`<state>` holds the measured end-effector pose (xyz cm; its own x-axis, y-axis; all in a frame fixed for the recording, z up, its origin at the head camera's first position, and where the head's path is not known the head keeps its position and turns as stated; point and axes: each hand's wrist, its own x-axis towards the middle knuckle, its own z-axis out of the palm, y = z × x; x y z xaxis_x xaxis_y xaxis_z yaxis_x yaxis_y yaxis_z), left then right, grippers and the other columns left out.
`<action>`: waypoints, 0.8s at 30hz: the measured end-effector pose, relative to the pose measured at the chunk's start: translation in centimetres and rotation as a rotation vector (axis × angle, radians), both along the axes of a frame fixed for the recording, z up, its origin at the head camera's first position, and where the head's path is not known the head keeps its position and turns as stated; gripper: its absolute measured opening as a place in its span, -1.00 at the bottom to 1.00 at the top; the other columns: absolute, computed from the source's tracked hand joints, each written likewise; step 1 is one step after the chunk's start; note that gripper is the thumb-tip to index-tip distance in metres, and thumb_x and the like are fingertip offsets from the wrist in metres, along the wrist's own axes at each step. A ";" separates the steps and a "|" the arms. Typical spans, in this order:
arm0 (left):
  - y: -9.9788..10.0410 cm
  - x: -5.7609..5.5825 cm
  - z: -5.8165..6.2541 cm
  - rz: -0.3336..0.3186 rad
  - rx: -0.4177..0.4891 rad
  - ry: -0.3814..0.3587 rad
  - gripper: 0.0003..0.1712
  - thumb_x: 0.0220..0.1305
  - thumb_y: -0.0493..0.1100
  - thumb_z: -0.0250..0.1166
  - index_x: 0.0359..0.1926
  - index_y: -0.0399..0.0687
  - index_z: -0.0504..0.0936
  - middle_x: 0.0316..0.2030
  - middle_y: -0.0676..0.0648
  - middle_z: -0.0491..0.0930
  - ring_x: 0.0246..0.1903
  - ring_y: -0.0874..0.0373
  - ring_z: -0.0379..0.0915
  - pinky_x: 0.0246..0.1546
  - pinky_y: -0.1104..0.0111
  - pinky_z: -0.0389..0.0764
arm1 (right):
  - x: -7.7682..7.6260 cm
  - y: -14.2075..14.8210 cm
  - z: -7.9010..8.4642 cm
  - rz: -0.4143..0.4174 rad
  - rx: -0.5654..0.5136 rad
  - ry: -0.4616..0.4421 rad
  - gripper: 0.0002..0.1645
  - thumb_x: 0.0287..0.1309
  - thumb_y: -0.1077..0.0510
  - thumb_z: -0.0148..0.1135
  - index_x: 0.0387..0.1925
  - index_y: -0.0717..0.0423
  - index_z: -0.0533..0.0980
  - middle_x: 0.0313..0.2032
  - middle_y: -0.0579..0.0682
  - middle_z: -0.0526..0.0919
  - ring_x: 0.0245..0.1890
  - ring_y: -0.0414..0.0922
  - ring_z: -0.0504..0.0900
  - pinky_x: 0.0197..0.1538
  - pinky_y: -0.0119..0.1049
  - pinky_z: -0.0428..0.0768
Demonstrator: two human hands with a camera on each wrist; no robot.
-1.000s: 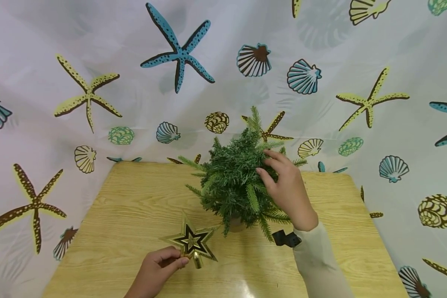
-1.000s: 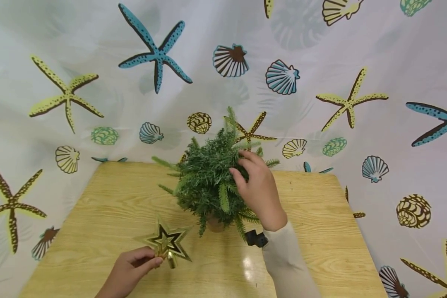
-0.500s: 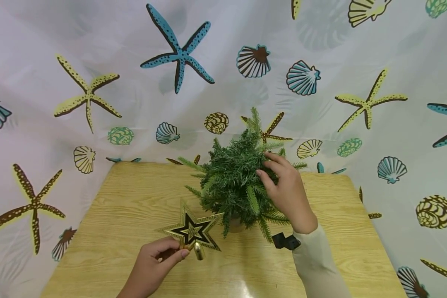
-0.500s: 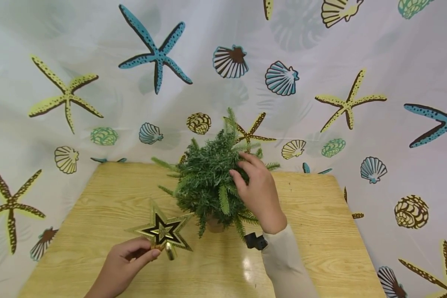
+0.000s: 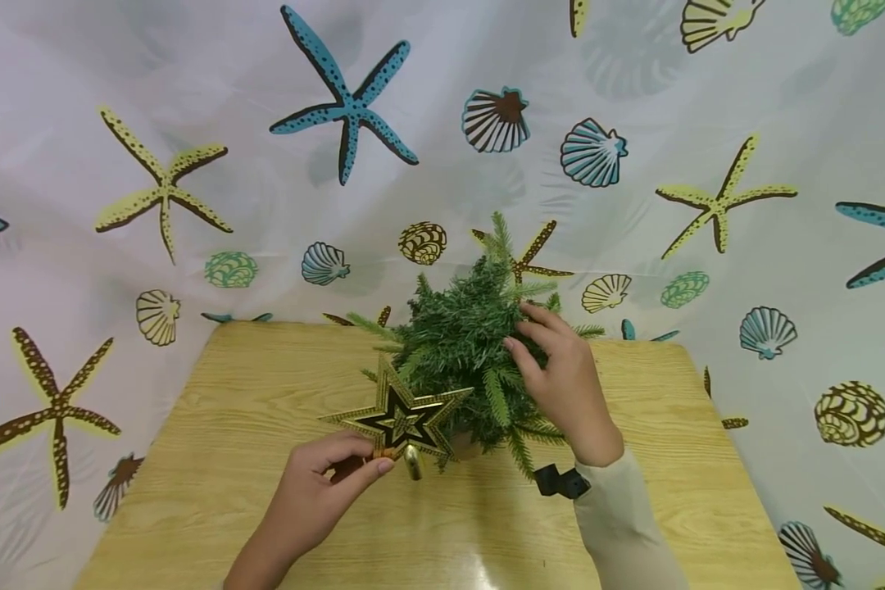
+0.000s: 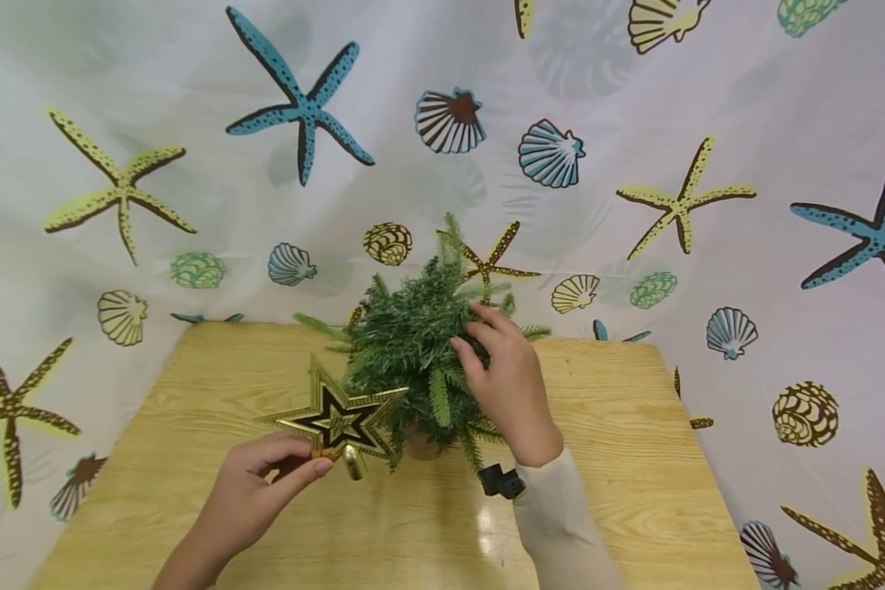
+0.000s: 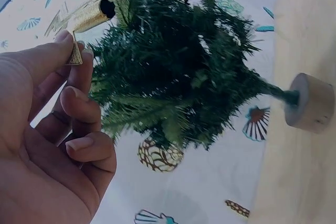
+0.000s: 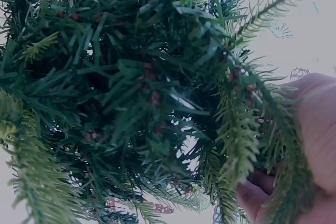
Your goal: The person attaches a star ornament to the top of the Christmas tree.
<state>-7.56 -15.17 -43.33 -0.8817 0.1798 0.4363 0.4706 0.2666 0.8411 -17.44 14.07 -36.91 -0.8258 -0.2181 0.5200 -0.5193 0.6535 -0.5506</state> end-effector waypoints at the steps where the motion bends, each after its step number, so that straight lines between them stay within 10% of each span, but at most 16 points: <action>1: 0.1 -0.2 0.3 0.001 0.002 0.012 -0.80 0.28 -0.32 0.47 -0.35 0.13 0.75 -0.42 0.12 0.63 -0.65 0.23 0.24 -0.60 0.36 0.40 | 0.0 0.0 0.0 0.002 -0.001 0.006 -0.65 0.40 0.17 0.35 0.07 0.36 0.67 0.30 0.19 0.55 0.32 0.18 0.52 0.28 0.10 0.51; 24: 3.9 -5.9 5.9 0.107 0.039 0.031 -0.91 0.33 -0.17 0.47 -0.26 -0.09 0.83 -0.38 0.08 0.69 -0.45 0.17 0.55 -0.52 0.37 0.53 | -0.2 0.0 -0.1 -0.001 -0.017 -0.010 -0.65 0.41 0.16 0.34 0.07 0.34 0.67 0.31 0.16 0.55 0.33 0.17 0.51 0.28 0.10 0.50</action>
